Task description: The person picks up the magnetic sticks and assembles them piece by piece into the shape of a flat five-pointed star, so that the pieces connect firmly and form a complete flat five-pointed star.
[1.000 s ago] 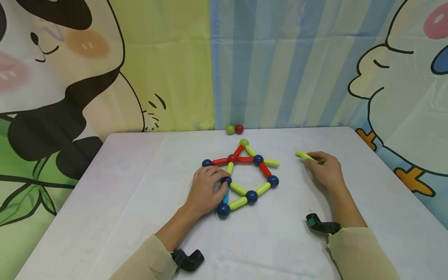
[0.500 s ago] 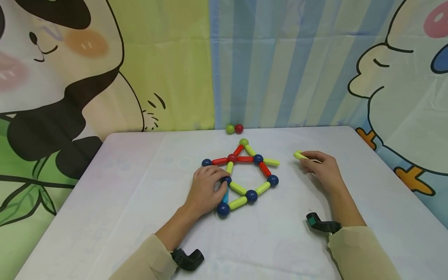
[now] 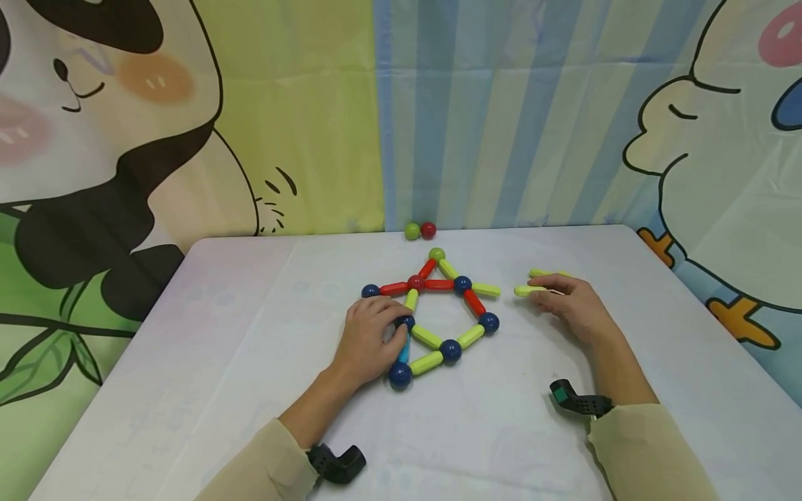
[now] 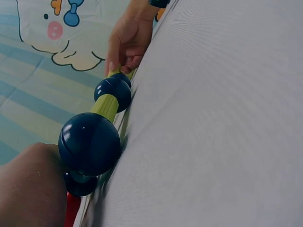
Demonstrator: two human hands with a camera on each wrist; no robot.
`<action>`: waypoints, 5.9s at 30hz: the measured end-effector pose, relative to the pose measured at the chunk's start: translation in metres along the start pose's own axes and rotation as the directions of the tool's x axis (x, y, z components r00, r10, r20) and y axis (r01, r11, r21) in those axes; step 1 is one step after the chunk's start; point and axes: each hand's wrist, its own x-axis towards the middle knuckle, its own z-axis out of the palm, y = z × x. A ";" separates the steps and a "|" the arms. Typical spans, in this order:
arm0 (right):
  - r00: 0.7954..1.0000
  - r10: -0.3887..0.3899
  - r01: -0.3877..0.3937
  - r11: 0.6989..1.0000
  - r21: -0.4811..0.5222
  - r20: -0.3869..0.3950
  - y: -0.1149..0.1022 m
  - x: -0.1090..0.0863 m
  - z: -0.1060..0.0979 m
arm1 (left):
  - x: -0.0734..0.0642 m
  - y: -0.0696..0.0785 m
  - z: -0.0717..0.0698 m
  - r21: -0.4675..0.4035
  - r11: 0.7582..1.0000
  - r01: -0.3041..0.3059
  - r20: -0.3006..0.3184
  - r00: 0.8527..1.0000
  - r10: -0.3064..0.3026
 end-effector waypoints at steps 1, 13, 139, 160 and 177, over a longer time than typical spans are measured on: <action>1.000 0.014 -0.014 1.000 0.001 0.017 0.000 0.000 0.000 | 0.000 0.000 0.000 0.000 1.000 0.001 0.001 1.000 -0.001; 0.975 -0.033 0.026 0.999 0.032 0.220 0.002 0.002 0.003 | 0.000 0.001 -0.001 -0.006 1.000 0.001 -0.002 1.000 -0.001; 0.986 0.110 -0.096 0.989 0.114 -0.125 -0.112 0.127 0.139 | 0.005 0.000 0.000 0.036 0.999 0.020 -0.030 0.999 -0.019; 0.998 0.060 -0.042 0.908 0.417 -0.031 -0.118 0.080 0.116 | 0.006 -0.010 0.002 0.022 0.999 0.041 -0.015 0.999 -0.040; 0.998 0.070 -0.065 0.963 0.263 -0.009 -0.083 0.038 0.081 | 0.007 -0.018 0.001 0.014 0.999 0.047 -0.026 0.999 -0.047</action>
